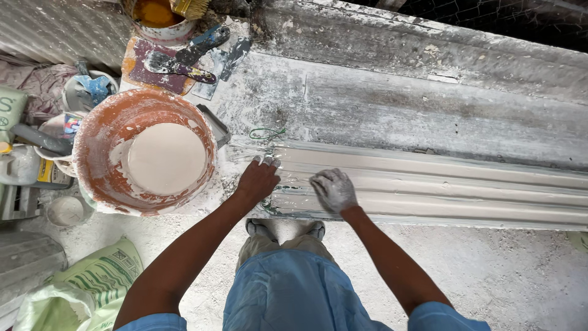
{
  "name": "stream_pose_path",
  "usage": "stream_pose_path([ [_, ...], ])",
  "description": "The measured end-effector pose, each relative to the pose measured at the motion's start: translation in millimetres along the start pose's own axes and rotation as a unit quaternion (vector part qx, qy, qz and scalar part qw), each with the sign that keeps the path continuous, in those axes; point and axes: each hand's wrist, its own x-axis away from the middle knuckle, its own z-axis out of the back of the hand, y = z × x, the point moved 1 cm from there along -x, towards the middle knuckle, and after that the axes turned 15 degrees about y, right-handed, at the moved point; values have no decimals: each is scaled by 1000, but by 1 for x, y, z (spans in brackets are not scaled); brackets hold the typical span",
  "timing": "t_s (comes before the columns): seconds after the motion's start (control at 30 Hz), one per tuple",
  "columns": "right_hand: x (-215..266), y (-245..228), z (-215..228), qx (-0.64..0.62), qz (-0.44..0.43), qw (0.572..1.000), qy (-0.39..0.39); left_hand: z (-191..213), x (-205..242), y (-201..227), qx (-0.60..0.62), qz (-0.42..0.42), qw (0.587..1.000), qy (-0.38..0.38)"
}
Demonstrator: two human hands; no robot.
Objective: The person mixes a white liquid in a bucket, pours it into a long mold, and spreads it evenly with a trowel. The person then smooths the surface of the poured material.
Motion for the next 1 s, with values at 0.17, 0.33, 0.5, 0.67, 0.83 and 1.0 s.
stream_pose_path([
  [0.17,-6,-11,-5,-19,-44,998,-37,-2,6,0,3,5,997,82],
  [0.33,-11,-8,6,25,37,996,-72,-6,9,0,11,18,997,73],
  [0.5,-16,-16,16,24,17,993,-119,-9,8,1,24,35,999,21],
  [0.67,-20,-47,0,28,88,995,-40,-10,4,3,1,5,997,79],
  [0.83,-19,-50,-3,8,-6,991,-132,-2,5,5,-1,7,998,69],
  [1.0,-20,-55,-2,13,-6,990,-143,10,3,10,-15,11,999,48],
])
